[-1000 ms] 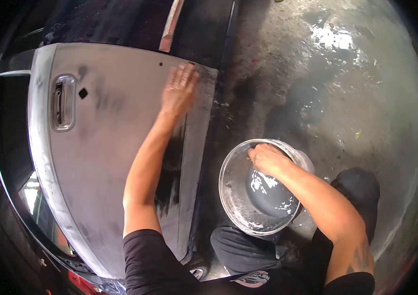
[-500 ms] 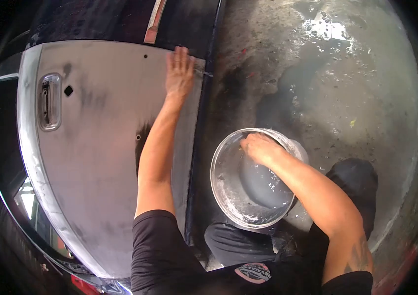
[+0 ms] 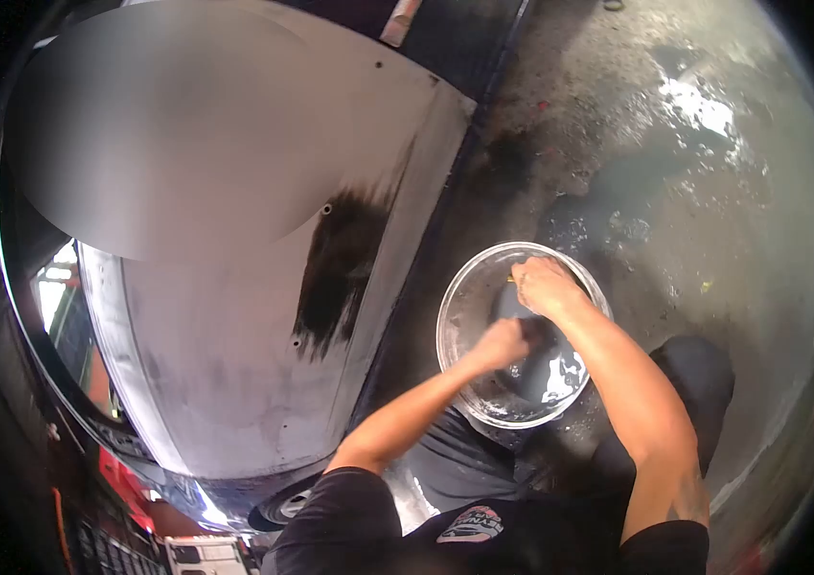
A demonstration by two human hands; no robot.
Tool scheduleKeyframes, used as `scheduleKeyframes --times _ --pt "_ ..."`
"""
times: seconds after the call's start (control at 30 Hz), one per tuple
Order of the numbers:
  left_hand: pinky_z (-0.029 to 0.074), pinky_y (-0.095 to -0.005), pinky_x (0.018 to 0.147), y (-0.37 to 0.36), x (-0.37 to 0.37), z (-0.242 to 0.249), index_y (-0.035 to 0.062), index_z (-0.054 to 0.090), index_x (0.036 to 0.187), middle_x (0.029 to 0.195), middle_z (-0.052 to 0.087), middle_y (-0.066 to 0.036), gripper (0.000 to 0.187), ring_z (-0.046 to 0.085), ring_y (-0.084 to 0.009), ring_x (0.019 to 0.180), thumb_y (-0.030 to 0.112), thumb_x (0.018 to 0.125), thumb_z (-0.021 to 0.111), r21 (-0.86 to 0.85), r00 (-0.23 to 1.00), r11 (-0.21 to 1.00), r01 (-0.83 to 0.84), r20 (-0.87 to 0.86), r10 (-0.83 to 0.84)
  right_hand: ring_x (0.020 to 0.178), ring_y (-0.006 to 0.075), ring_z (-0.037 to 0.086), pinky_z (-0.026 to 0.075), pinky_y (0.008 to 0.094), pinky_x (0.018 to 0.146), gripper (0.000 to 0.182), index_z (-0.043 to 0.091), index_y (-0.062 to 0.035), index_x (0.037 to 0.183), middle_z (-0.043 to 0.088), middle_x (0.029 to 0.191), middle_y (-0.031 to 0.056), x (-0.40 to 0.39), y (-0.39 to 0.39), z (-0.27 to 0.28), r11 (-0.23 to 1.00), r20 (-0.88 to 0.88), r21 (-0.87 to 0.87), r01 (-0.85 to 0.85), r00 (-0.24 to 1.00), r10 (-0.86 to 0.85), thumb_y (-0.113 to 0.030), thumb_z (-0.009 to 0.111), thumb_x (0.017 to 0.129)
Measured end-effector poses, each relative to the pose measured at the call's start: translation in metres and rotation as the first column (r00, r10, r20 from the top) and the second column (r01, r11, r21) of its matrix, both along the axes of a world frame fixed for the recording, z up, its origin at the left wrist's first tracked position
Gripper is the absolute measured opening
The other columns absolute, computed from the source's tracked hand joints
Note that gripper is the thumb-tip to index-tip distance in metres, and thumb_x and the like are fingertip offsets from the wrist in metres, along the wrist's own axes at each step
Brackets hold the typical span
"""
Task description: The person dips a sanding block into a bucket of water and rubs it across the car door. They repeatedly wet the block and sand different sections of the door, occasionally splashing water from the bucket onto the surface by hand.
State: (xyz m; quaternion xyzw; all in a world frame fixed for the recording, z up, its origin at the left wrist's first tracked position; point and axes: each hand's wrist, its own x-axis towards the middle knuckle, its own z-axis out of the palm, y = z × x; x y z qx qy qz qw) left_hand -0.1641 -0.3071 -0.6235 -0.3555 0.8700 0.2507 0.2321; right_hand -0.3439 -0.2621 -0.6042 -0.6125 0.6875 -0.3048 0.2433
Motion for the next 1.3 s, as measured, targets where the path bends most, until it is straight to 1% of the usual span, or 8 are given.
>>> scheduleKeyframes --times 0.27,0.43,0.57,1.0,1.03,1.07,1.17,1.3 --pt "0.044 -0.0293 0.036 -0.029 -0.019 0.071 0.0016 0.065 0.072 0.055 0.057 -0.005 0.036 0.055 -0.0146 0.040 0.028 0.095 0.067 0.762 0.802 0.527 -0.377 -0.016 0.597 0.088 0.0466 0.069 0.054 0.0535 0.082 0.017 0.070 0.0013 0.095 0.070 0.088 0.0294 0.000 -0.001 0.008 1.000 -0.033 0.019 0.002 0.999 -0.001 -0.008 0.058 0.088" --pt "0.056 -0.0331 0.068 -0.121 -0.032 0.274 0.0023 0.074 0.084 0.073 0.072 -0.011 0.038 0.070 -0.0181 0.069 0.037 0.097 0.065 0.125 0.732 0.981 -0.146 -0.654 0.192 0.086 0.0487 0.067 0.051 0.0566 0.079 0.021 0.068 0.0032 0.090 0.068 0.086 0.0313 0.001 -0.007 0.005 0.999 -0.082 0.041 -0.024 0.996 0.028 -0.013 0.055 0.093" --pt "0.055 -0.0404 0.084 -0.159 -0.017 0.352 0.0033 0.072 0.105 0.110 0.072 -0.018 0.034 0.069 -0.0352 0.096 0.035 0.097 0.063 -0.826 0.770 0.563 -0.013 -0.367 -0.522 0.089 0.0479 0.068 0.053 0.0560 0.082 0.021 0.069 0.0014 0.098 0.069 0.089 0.0313 0.003 -0.008 0.006 0.997 -0.142 0.040 -0.069 0.987 0.074 -0.014 0.055 0.096" --pt "0.036 -0.0424 0.117 -0.173 0.032 0.603 0.0079 0.066 0.126 0.139 0.058 -0.017 0.039 0.051 -0.0334 0.134 0.010 0.087 0.070 -0.930 0.821 -0.253 -0.267 -0.081 -0.566 0.115 0.0365 0.067 0.054 0.0464 0.098 0.045 0.070 -0.0114 0.128 0.070 0.122 0.0200 0.007 -0.004 -0.005 0.860 -0.193 0.482 -0.165 0.938 0.288 -0.007 0.057 0.085" --pt "0.058 -0.0436 0.060 -0.184 0.024 0.623 -0.0020 0.068 0.081 0.076 0.068 -0.019 0.036 0.067 -0.0273 0.065 0.032 0.092 0.071 -0.884 0.415 -0.396 -0.248 0.272 -0.868 0.115 0.0365 0.067 0.054 0.0464 0.098 0.045 0.070 -0.0114 0.128 0.070 0.122 0.0200 0.008 -0.003 -0.003 0.863 -0.195 0.485 -0.140 0.945 0.263 -0.007 0.057 0.085" --pt "0.059 -0.0441 0.070 -0.195 0.036 0.636 -0.0040 0.064 0.088 0.083 0.067 -0.017 0.018 0.068 -0.0283 0.073 0.013 0.096 0.062 -0.805 0.488 -0.545 -0.236 0.387 -0.783 0.115 0.0356 0.068 0.054 0.0459 0.098 0.044 0.070 -0.0112 0.127 0.071 0.122 0.0189 0.009 -0.002 -0.001 0.842 -0.210 0.514 -0.163 0.928 0.308 -0.009 0.058 0.085" --pt "0.050 -0.0398 0.100 -0.237 0.084 0.680 0.0089 0.069 0.128 0.123 0.070 -0.015 0.049 0.068 -0.0343 0.111 0.048 0.101 0.055 -0.945 0.840 -0.030 -0.326 -0.275 -0.469 0.114 0.0343 0.068 0.054 0.0457 0.097 0.039 0.074 -0.0110 0.121 0.072 0.121 0.0175 0.007 -0.004 -0.014 0.837 -0.250 0.521 -0.165 0.909 0.335 -0.013 0.060 0.084" --pt "0.050 -0.0461 0.102 -0.241 0.085 0.676 0.0224 0.069 0.131 0.131 0.065 -0.018 0.050 0.063 -0.0364 0.121 0.056 0.096 0.059 -0.937 0.939 -0.269 -0.224 -0.134 -0.315 0.113 0.0346 0.069 0.055 0.0464 0.097 0.033 0.076 -0.0107 0.114 0.072 0.120 0.0175 0.009 -0.004 -0.013 0.825 -0.238 0.538 -0.172 0.908 0.345 -0.015 0.058 0.087"
